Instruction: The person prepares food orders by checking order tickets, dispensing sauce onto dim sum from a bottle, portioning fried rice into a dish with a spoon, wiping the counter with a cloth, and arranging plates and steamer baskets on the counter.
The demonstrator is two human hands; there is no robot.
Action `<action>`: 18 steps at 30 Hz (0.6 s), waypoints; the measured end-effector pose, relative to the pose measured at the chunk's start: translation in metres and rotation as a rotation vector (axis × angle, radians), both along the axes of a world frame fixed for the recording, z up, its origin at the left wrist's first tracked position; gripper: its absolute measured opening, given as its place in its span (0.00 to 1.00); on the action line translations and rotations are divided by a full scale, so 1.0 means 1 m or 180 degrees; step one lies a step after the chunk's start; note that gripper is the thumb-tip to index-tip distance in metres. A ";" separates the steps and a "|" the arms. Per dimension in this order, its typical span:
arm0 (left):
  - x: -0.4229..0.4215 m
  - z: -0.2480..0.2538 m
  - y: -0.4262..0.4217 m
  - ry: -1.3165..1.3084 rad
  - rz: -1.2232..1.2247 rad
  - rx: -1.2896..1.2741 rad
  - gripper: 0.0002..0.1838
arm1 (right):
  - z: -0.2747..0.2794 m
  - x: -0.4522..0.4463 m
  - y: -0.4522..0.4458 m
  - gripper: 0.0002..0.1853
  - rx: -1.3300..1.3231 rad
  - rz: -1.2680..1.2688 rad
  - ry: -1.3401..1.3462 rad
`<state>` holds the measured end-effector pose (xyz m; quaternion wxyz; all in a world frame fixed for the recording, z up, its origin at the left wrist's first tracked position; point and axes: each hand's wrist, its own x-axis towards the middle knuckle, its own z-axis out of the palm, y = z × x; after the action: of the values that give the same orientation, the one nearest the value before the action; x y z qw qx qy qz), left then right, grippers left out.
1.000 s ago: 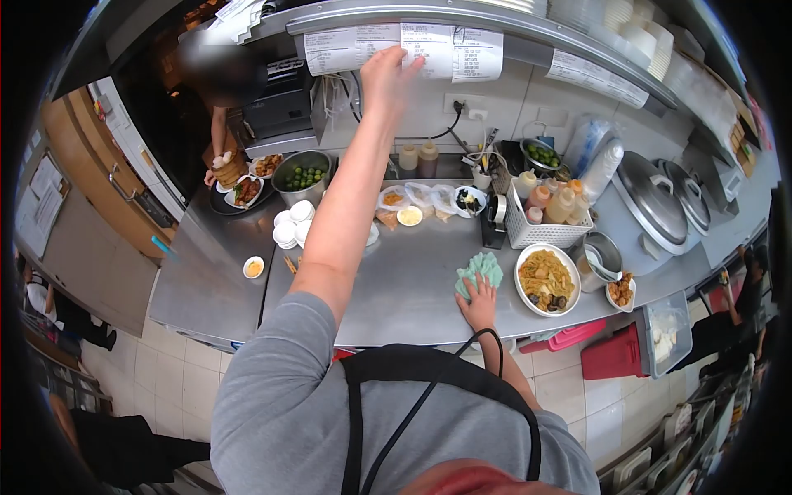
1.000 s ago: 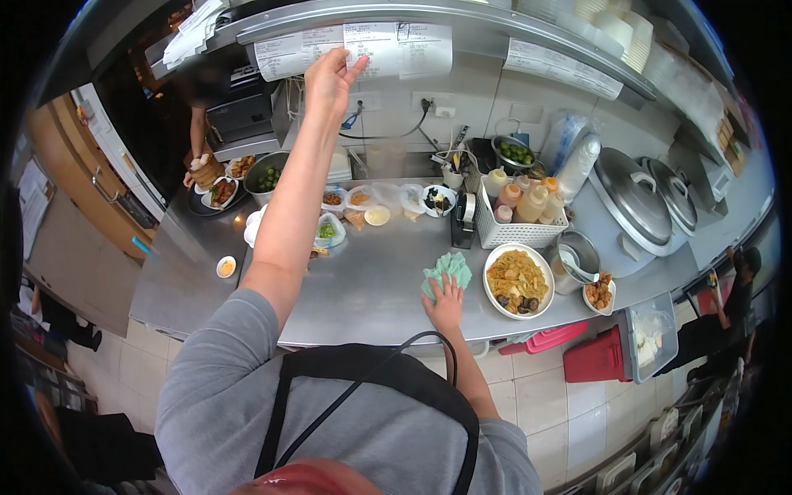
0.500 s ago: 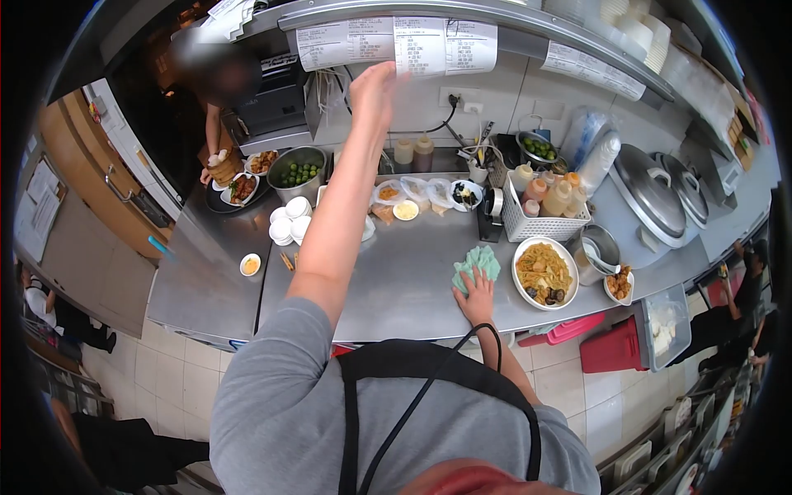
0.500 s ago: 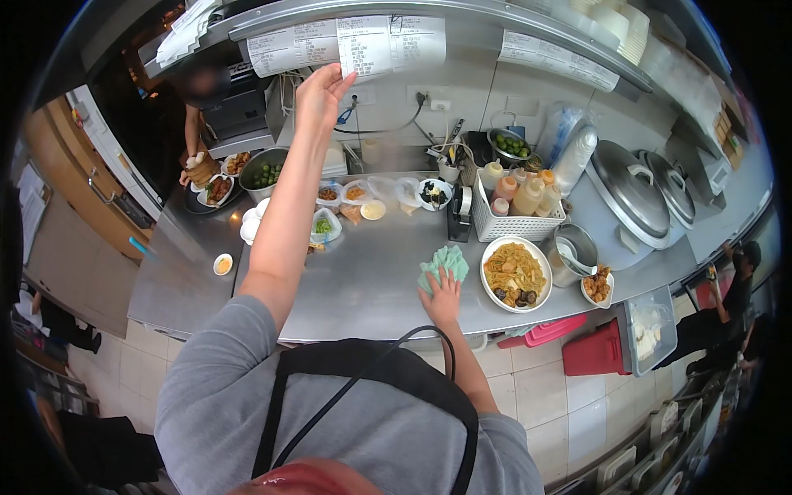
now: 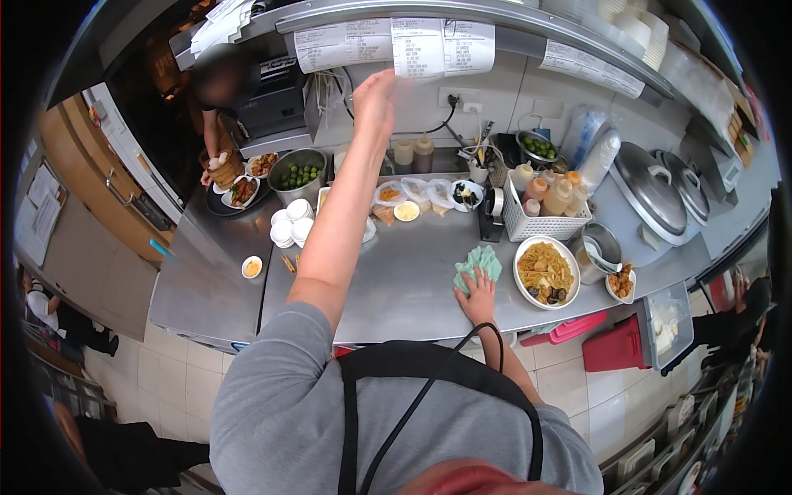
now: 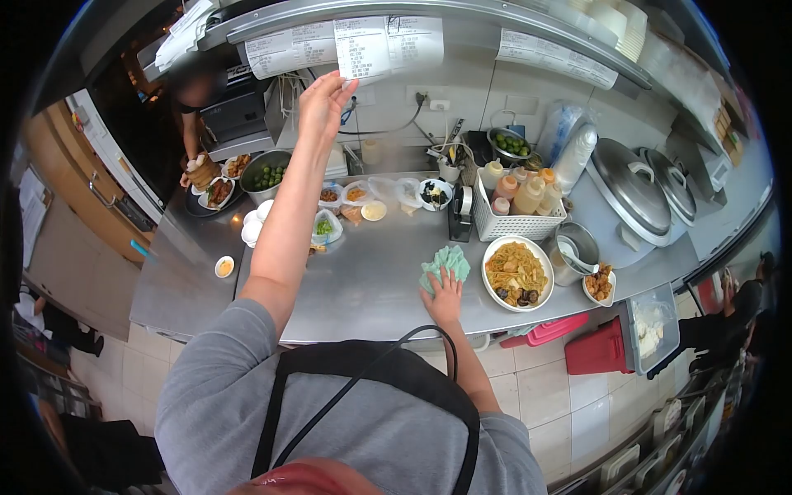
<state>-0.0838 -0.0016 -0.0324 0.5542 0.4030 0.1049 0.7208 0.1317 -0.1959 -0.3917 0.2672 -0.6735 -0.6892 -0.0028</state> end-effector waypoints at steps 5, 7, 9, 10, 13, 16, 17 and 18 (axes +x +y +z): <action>0.000 -0.001 0.000 0.0012 0.0010 -0.0012 0.08 | 0.003 0.000 0.000 0.25 -0.0046 0.0017 0.0002; 0.000 0.001 -0.003 0.0060 -0.0005 -0.0029 0.07 | 0.002 0.000 -0.001 0.25 -0.0036 0.0020 -0.0020; 0.001 0.005 -0.005 0.0062 0.0018 -0.0051 0.07 | 0.002 0.000 -0.001 0.25 -0.0042 0.0022 -0.0028; 0.001 0.005 -0.005 0.0069 0.0038 -0.0068 0.06 | 0.002 -0.001 -0.001 0.25 -0.0042 0.0022 -0.0032; 0.001 0.001 0.002 0.0032 -0.0025 0.0093 0.06 | 0.001 -0.002 0.000 0.25 -0.0009 0.0021 -0.0044; 0.001 0.001 0.002 0.0033 0.0005 0.0087 0.05 | 0.001 -0.001 0.000 0.25 0.0012 0.0062 -0.0027; 0.002 0.002 0.001 0.0058 0.0046 0.0110 0.05 | 0.002 0.000 -0.001 0.25 0.0003 0.0075 -0.0036; 0.004 0.002 0.002 0.0050 0.0073 0.0101 0.05 | 0.002 -0.001 0.000 0.25 0.0004 0.0048 -0.0042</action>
<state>-0.0801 0.0002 -0.0304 0.5385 0.4162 0.1024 0.7255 0.1311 -0.1962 -0.3895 0.2631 -0.6681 -0.6960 -0.0056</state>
